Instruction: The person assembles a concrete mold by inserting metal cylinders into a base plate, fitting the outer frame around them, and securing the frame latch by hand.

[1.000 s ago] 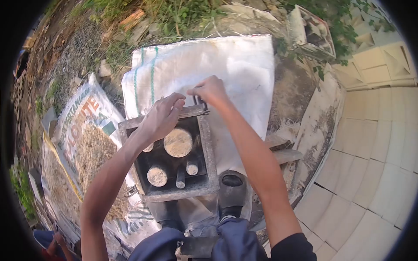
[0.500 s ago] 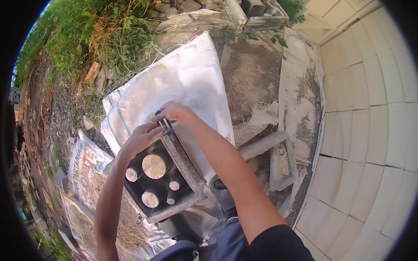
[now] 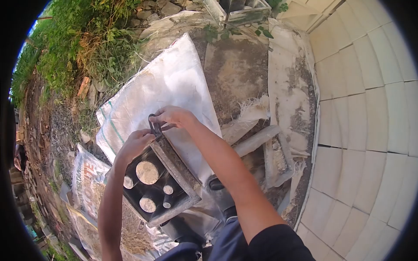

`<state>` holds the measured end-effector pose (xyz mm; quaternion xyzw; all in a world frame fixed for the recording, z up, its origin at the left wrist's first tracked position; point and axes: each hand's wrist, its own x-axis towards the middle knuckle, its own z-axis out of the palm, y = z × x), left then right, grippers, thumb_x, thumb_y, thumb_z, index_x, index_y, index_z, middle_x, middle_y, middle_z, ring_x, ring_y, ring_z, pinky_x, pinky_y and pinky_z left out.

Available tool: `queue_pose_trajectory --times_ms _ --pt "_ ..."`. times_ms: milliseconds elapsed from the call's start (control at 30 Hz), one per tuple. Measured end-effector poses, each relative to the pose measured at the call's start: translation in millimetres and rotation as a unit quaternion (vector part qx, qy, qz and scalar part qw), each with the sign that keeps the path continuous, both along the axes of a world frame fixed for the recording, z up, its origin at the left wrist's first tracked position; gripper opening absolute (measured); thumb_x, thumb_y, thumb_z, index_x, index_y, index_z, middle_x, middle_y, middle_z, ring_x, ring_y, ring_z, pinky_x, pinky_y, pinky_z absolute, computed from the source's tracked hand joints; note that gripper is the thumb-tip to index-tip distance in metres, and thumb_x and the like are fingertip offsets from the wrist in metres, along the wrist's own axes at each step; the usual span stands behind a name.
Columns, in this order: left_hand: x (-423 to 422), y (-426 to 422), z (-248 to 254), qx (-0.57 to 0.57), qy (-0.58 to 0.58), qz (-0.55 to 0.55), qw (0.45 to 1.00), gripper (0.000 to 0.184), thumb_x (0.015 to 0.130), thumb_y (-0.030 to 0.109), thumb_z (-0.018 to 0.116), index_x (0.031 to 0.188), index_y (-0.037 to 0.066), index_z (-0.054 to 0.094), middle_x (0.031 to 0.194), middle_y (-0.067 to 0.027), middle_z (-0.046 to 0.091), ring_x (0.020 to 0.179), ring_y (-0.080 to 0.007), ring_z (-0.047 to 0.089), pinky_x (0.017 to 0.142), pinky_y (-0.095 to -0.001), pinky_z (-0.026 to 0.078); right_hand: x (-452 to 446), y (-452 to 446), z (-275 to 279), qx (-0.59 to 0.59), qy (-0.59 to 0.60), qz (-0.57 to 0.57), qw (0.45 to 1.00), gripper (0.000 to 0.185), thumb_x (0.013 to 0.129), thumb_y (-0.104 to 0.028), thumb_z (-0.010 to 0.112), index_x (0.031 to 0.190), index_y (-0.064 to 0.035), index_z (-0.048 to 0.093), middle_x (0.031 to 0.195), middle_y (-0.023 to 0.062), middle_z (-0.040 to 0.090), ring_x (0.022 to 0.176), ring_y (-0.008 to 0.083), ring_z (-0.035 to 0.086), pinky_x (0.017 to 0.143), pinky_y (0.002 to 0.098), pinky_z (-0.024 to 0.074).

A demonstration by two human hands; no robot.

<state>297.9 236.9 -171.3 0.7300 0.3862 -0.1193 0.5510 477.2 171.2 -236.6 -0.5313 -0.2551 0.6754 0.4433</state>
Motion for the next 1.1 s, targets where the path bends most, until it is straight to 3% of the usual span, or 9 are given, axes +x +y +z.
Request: queue_pose_trajectory --times_ms 267,333,433,567,667,733,833,967,1100 --pt "-4.6 -18.0 29.1 0.162 0.001 -0.025 0.987 0.044 0.091 0.037 0.057 0.107 -0.003 0.065 0.075 -0.0172 0.065 0.072 -0.0219 0.064 0.070 -0.0372 0.049 -41.2 39.7 15.9 -0.013 -0.537 0.070 0.840 0.054 0.083 -0.051 0.070 0.094 0.0018 0.067 0.098 0.0126 0.068 0.089 0.0228 0.067 0.074 0.0400 0.0553" --pt "-2.7 -19.1 26.6 0.177 0.002 -0.021 0.984 0.043 0.090 0.037 0.057 0.107 -0.003 0.065 0.075 -0.0182 0.065 0.072 -0.0235 0.064 0.071 -0.0380 0.049 -21.1 33.7 9.1 -0.100 -0.076 0.042 0.991 0.053 0.083 -0.048 0.071 0.092 0.0038 0.065 0.099 0.0137 0.068 0.090 0.0230 0.067 0.074 0.0391 0.0560" --pt "-1.0 -17.7 24.9 0.186 0.004 -0.022 0.982 0.041 0.090 0.035 0.057 0.105 -0.003 0.066 0.076 -0.0203 0.065 0.072 -0.0266 0.065 0.071 -0.0393 0.049 -4.6 13.2 -13.2 0.007 0.199 0.029 0.980 0.049 0.082 -0.043 0.074 0.091 0.0040 0.064 0.097 0.0114 0.067 0.089 0.0195 0.067 0.073 0.0342 0.0560" --pt "-3.5 -20.5 14.7 0.235 -0.010 -0.012 0.972 0.040 0.090 0.034 0.057 0.100 -0.003 0.065 0.076 -0.0219 0.066 0.072 -0.0303 0.067 0.069 -0.0403 0.049 -7.0 13.6 -11.6 -0.028 0.182 0.017 0.983 0.048 0.078 -0.040 0.080 0.092 0.0028 0.063 0.092 0.0094 0.067 0.087 0.0180 0.067 0.072 0.0309 0.0560" --pt "-8.8 -28.4 19.9 0.265 -0.016 0.004 0.964 0.041 0.092 0.038 0.057 0.093 -0.002 0.064 0.074 -0.0208 0.066 0.071 -0.0347 0.067 0.068 -0.0420 0.048 -18.3 25.1 5.7 -0.049 -0.014 0.019 0.999 0.059 0.069 -0.048 0.084 0.091 0.0037 0.065 0.092 0.0119 0.069 0.081 0.0211 0.068 0.072 0.0317 0.0558" --pt "-8.3 -28.2 18.8 0.279 -0.008 -0.002 0.960 0.040 0.091 0.041 0.058 0.093 0.001 0.064 0.074 -0.0214 0.066 0.072 -0.0374 0.066 0.069 -0.0444 0.049 -25.7 35.2 20.8 -0.095 -0.391 0.085 0.912 0.066 0.061 -0.054 0.085 0.085 0.0043 0.066 0.082 0.0138 0.070 0.073 0.0244 0.068 0.068 0.0344 0.0547" --pt "-13.2 -30.5 8.6 0.334 -0.010 -0.018 0.942 0.039 0.090 0.043 0.059 0.093 0.004 0.063 0.072 -0.0210 0.066 0.070 -0.0404 0.066 0.068 -0.0474 0.050 -33.0 31.6 43.2 -0.138 -0.438 0.028 0.888 0.064 0.059 -0.055 0.085 0.084 0.0023 0.071 0.078 0.0167 0.070 0.075 0.0259 0.070 0.069 0.0347 0.0545" --pt "-20.6 -35.0 20.6 0.377 -0.037 -0.052 0.924 0.052 0.089 0.048 0.060 0.113 0.002 0.055 0.098 -0.0235 0.064 0.096 -0.0397 0.061 0.087 -0.0492 0.044 -23.1 30.4 8.9 -0.073 -0.377 0.081 0.920 0.057 0.062 -0.050 0.085 0.089 -0.0016 0.071 0.082 0.0113 0.071 0.074 0.0234 0.069 0.068 0.0337 0.0550" --pt "-61.8 -72.6 41.8 0.430 -0.092 -0.078 0.895 0.092 0.079 0.056 0.068 0.142 0.001 0.030 0.142 -0.0222 0.037 0.134 -0.0381 0.035 0.113 -0.0552 0.020 -38.9 17.7 -18.4 0.000 0.057 -0.010 0.998 0.037 0.082 -0.042 0.072 0.086 -0.0053 0.068 0.082 0.0070 0.069 0.077 0.0164 0.066 0.070 0.0319 0.0520"
